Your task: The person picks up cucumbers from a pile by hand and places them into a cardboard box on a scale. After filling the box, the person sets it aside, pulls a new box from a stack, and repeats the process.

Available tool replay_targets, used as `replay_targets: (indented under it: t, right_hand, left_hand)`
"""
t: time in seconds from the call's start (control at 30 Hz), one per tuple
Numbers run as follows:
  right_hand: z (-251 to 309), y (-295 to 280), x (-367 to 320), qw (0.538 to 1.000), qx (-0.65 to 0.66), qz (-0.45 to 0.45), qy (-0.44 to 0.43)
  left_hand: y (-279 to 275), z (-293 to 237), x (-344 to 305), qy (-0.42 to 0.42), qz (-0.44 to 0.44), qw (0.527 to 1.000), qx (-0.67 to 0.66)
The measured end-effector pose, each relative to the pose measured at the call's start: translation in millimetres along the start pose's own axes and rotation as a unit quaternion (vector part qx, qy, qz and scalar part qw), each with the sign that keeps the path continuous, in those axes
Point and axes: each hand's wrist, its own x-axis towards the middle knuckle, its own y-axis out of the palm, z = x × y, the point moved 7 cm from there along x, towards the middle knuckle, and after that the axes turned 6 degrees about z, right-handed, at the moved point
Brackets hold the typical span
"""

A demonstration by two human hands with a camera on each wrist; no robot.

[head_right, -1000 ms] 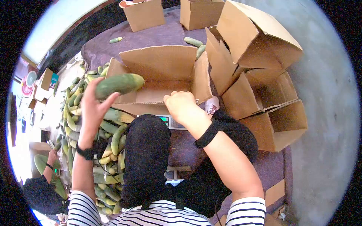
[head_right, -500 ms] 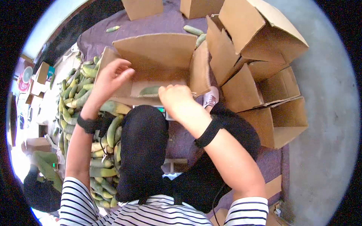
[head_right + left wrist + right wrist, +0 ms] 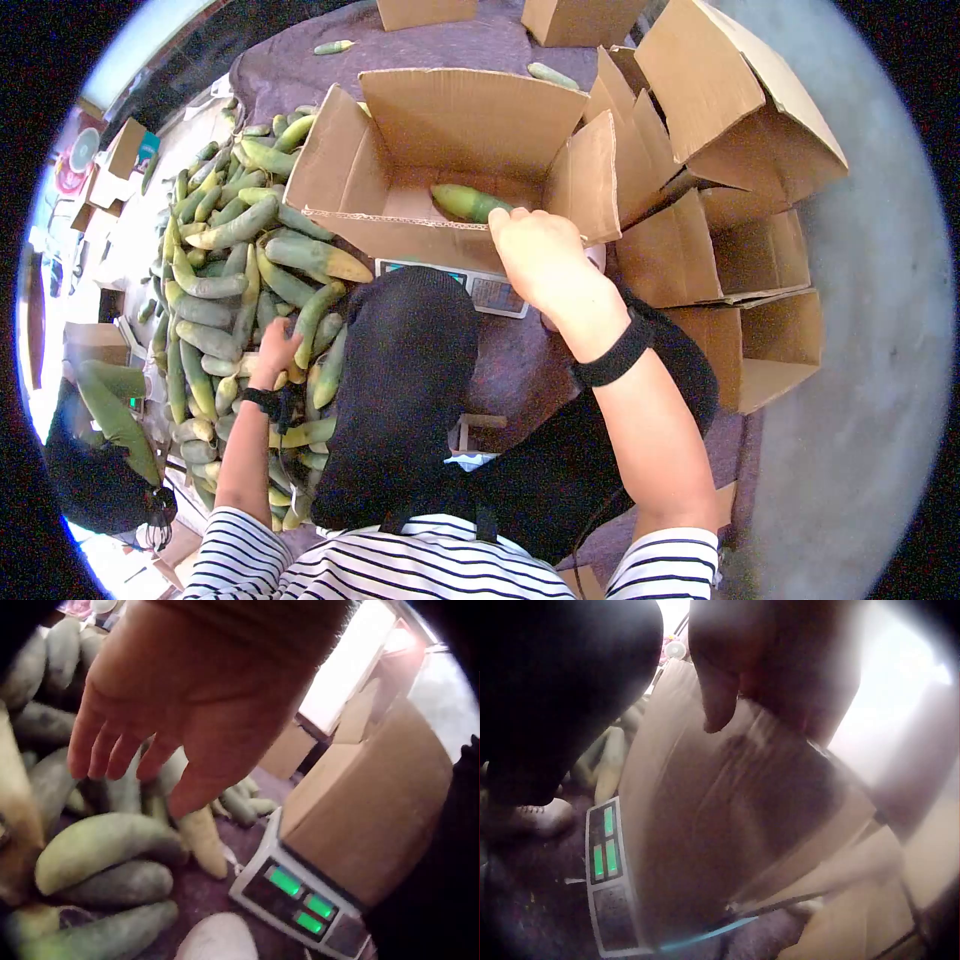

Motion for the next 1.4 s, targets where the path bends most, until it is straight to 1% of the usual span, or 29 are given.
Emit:
replay_targets:
  t: [0.03, 0.1, 0.13, 0.17, 0.23, 0.3, 0.33, 0.4, 0.5, 0.53, 0.6, 0.63, 0.67, 0.7, 0.73, 0.77, 0.83, 0.87, 0.9, 0.97, 1.0, 1.03, 1.07, 1.13, 1.17, 1.23, 1.3, 1.37, 1.4]
  right_hand:
    - [0.7, 0.1, 0.1, 1.0, -0.006, 0.0, 0.003]
    - [2.0, 0.8, 0.5, 1.0, -0.015, 0.001, 0.008]
    - [2.0, 1.2, 0.9, 1.0, -0.01, 0.001, 0.011]
    - [1.6, 1.4, 1.5, 1.0, -0.005, 0.001, 0.014]
    - [1.6, 3.1, 3.3, 1.0, -0.002, -0.002, 0.015]
    - [3.8, 2.5, 4.0, 1.0, 0.003, -0.004, 0.013]
    - [5.7, 0.4, 3.6, 1.0, 0.007, -0.008, 0.011]
    - [7.0, -1.7, 4.8, 1.0, 0.01, -0.013, 0.008]
    - [6.4, -2.4, 5.4, 1.0, 0.008, -0.014, 0.017]
    - [6.7, -2.8, 5.8, 1.0, 0.009, -0.015, 0.014]
    - [7.2, -3.9, 6.2, 1.0, 0.01, -0.019, 0.013]
    - [8.7, -5.3, 6.1, 1.0, -0.002, -0.03, 0.006]
    - [9.9, -6.8, 5.9, 0.999, -0.015, -0.041, -0.001]
    - [9.2, -6.7, 5.7, 0.999, -0.016, -0.044, 0.003]
    - [9.1, -5.4, 6.1, 0.999, -0.015, -0.043, 0.003]
    - [8.4, -3.9, 6.7, 0.999, -0.014, -0.042, 0.003]
    - [6.5, -1.1, 7.4, 0.998, -0.005, -0.06, 0.002]
    - [6.7, -1.7, 7.2, 0.997, 0.005, -0.073, -0.005]
    - [6.8, -3.6, 7.6, 0.997, 0.006, -0.076, -0.002]
    - [6.3, -0.2, 10.1, 0.999, 0.019, -0.031, 0.004]
    - [5.2, -1.7, 10.3, 0.999, 0.021, -0.033, 0.005]
    - [7.5, -3.8, 10.7, 0.999, 0.024, -0.04, -0.019]
    - [10.0, -5.7, 10.2, 0.998, 0.026, -0.047, -0.044]
    - [7.7, -6.5, 7.9, 0.997, 0.027, -0.041, -0.054]
    - [7.7, -6.7, 7.0, 0.997, 0.026, -0.033, -0.066]
    - [8.9, -7.6, 2.5, 0.996, 0.035, -0.026, -0.077]
    - [9.7, -6.8, -1.1, 0.995, 0.043, -0.016, -0.088]
    - [8.5, -4.6, -3.0, 0.995, 0.044, -0.008, -0.087]
    - [8.5, -5.2, -3.6, 0.995, 0.044, -0.007, -0.093]
  left_hand:
    - [17.1, 18.2, 2.8, -0.035, 0.014, 0.999, 0.015]
    - [45.5, 48.0, 5.4, -0.062, -0.013, 0.997, 0.043]
    - [50.8, 50.9, 6.0, -0.061, -0.012, 0.997, 0.039]
    - [59.2, 56.1, 7.6, -0.079, 0.011, 0.997, 0.023]
    - [68.7, 54.1, 15.0, -0.095, 0.036, 0.995, 0.004]
    - [72.6, 54.2, 19.3, -0.133, 0.046, 0.989, 0.031]
    - [71.9, 51.8, 20.3, -0.133, 0.047, 0.99, 0.03]
    - [70.0, 48.8, 19.5, -0.156, 0.076, 0.981, 0.082]
    - [62.1, 37.3, 11.8, -0.137, 0.064, 0.985, 0.078]
    - [66.9, 43.6, 11.4, -0.137, 0.063, 0.986, 0.078]
    - [73.7, 48.6, 7.4, -0.15, 0.064, 0.979, -0.122]
    - [67.8, 45.0, 2.9, -0.147, 0.063, 0.98, -0.122]
    - [74.9, 49.4, -8.4, -0.224, 0.112, 0.92, -0.3]
    - [82.8, 43.3, -21.1, -0.291, 0.158, 0.821, -0.465]
    - [89.0, 35.2, -28.8, -0.266, 0.142, 0.703, -0.645]
    - [87.7, 36.9, -34.4, -0.261, 0.144, 0.705, -0.643]
    - [71.6, 26.9, -51.4, -0.297, 0.126, 0.654, -0.685]
    - [60.5, 19.3, -56.3, -0.275, 0.118, 0.65, -0.699]
    - [49.2, 11.7, -60.7, -0.272, 0.119, 0.652, -0.697]
    - [7.3, -2.7, -66.1, -0.181, 0.038, 0.69, -0.7]
    - [-19.2, -19.5, -68.0, -0.133, 0.036, 0.727, -0.673]
    - [-59.9, -56.6, -77.5, -0.084, -0.014, 0.766, -0.637]
    - [-86.2, -71.2, -77.9, -0.028, -0.054, 0.806, -0.589]
    - [-138.1, -112.3, -84.0, 0.067, -0.123, 0.859, -0.493]
    - [-163.7, -141.3, -89.0, 0.105, -0.154, 0.875, -0.446]
    - [-193.7, -180.1, -87.8, 0.156, -0.181, 0.902, -0.359]
    - [-204.7, -214.6, -74.7, 0.207, -0.182, 0.909, -0.311]
    - [-215.5, -268.9, -67.1, 0.3, -0.198, 0.919, -0.162]
    - [-211.9, -289.2, -55.8, 0.331, -0.176, 0.915, -0.15]
